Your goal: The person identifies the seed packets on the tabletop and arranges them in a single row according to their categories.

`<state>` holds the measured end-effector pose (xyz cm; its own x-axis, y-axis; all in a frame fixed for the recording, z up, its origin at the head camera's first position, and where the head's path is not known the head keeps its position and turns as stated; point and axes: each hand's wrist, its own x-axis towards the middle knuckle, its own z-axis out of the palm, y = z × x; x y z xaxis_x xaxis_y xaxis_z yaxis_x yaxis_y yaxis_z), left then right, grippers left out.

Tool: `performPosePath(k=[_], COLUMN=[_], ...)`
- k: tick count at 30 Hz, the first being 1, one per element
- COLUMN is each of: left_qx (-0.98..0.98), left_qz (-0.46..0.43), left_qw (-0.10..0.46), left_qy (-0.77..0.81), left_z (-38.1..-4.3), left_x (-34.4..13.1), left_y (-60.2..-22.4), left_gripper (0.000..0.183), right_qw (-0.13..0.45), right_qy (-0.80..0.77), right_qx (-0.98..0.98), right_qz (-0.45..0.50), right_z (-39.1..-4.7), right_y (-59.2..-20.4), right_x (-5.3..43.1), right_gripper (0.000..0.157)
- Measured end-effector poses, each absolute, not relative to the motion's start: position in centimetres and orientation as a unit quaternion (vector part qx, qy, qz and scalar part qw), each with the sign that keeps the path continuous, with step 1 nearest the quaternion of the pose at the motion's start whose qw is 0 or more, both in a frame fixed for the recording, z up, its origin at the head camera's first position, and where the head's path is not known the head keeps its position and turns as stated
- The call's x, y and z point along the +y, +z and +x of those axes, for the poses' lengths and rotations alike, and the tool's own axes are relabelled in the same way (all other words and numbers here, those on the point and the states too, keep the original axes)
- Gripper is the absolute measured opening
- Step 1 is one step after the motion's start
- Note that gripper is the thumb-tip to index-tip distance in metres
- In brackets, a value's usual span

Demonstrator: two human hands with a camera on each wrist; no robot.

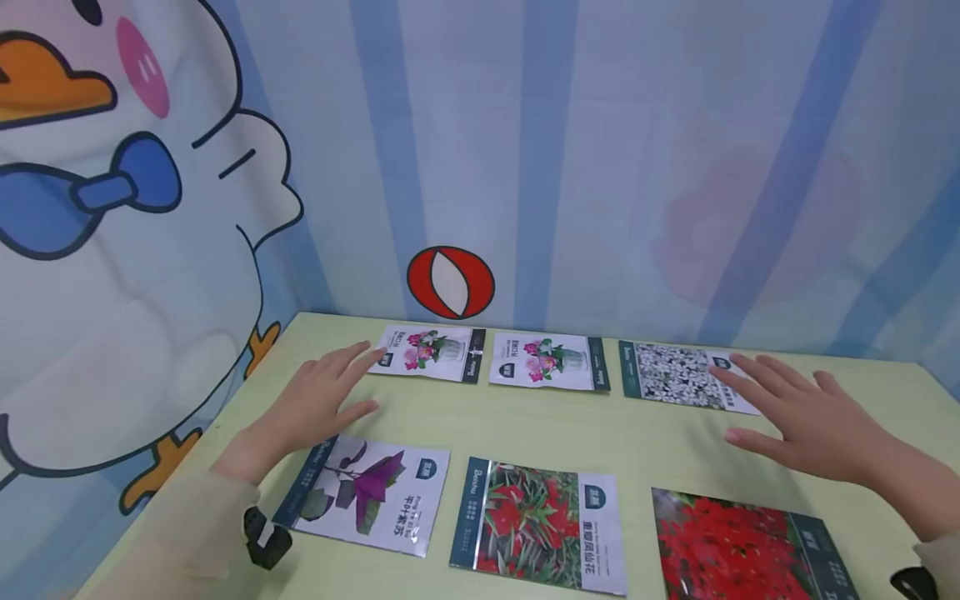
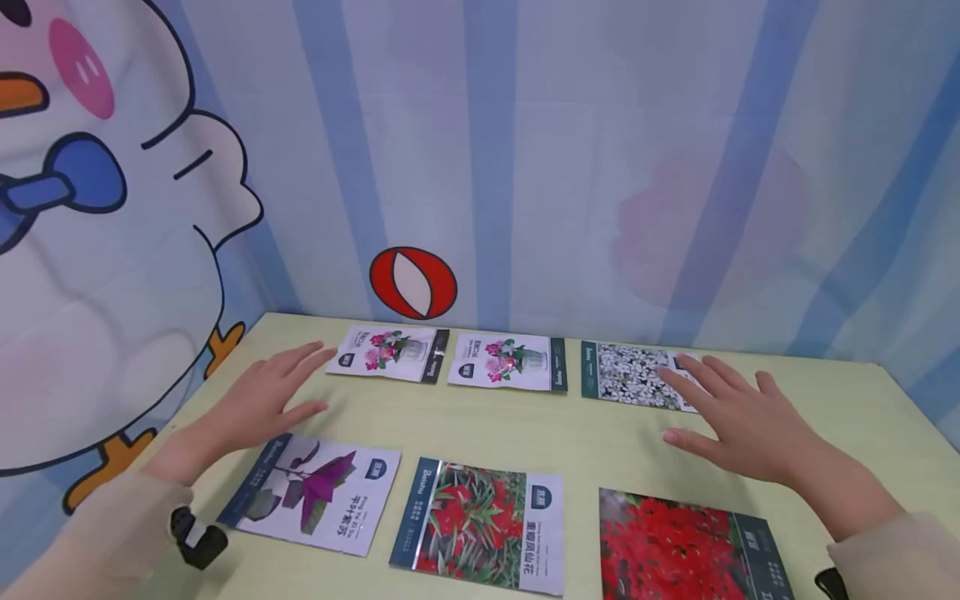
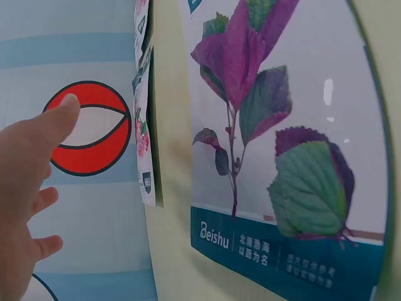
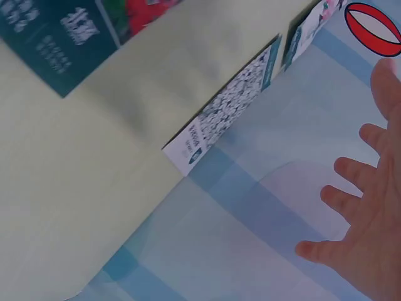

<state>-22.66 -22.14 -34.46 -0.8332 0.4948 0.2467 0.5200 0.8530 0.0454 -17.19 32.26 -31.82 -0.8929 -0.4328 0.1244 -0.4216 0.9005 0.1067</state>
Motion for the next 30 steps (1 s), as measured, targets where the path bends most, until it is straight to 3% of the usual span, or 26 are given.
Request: performPosePath(k=[7, 15, 30], left_qx=[-0.962, -0.954, -0.933], left_qz=[-0.236, -0.214, -0.112], left_qw=[0.090, 0.106, 0.021], left_qy=[-0.104, -0.182, -0.341], left_z=[-23.7, -24.5, -26.8], left_x=[-21.9, -22.7, -22.7], left_y=[-33.8, -33.8, -34.2], left_gripper=[0.055, 0.041, 0.061], right_qw=[0.064, 0.037, -0.038], right_qy=[-0.020, 0.045, 0.178], right_qx=[-0.966, -0.961, -0.945], right_qz=[0.251, 0.269, 0.272], right_z=[-18.6, -20.9, -24.9], right_y=[-30.5, -30.0, -29.6], right_x=[30.4, 27.1, 21.3], right_gripper=[0.067, 0.060, 0.054])
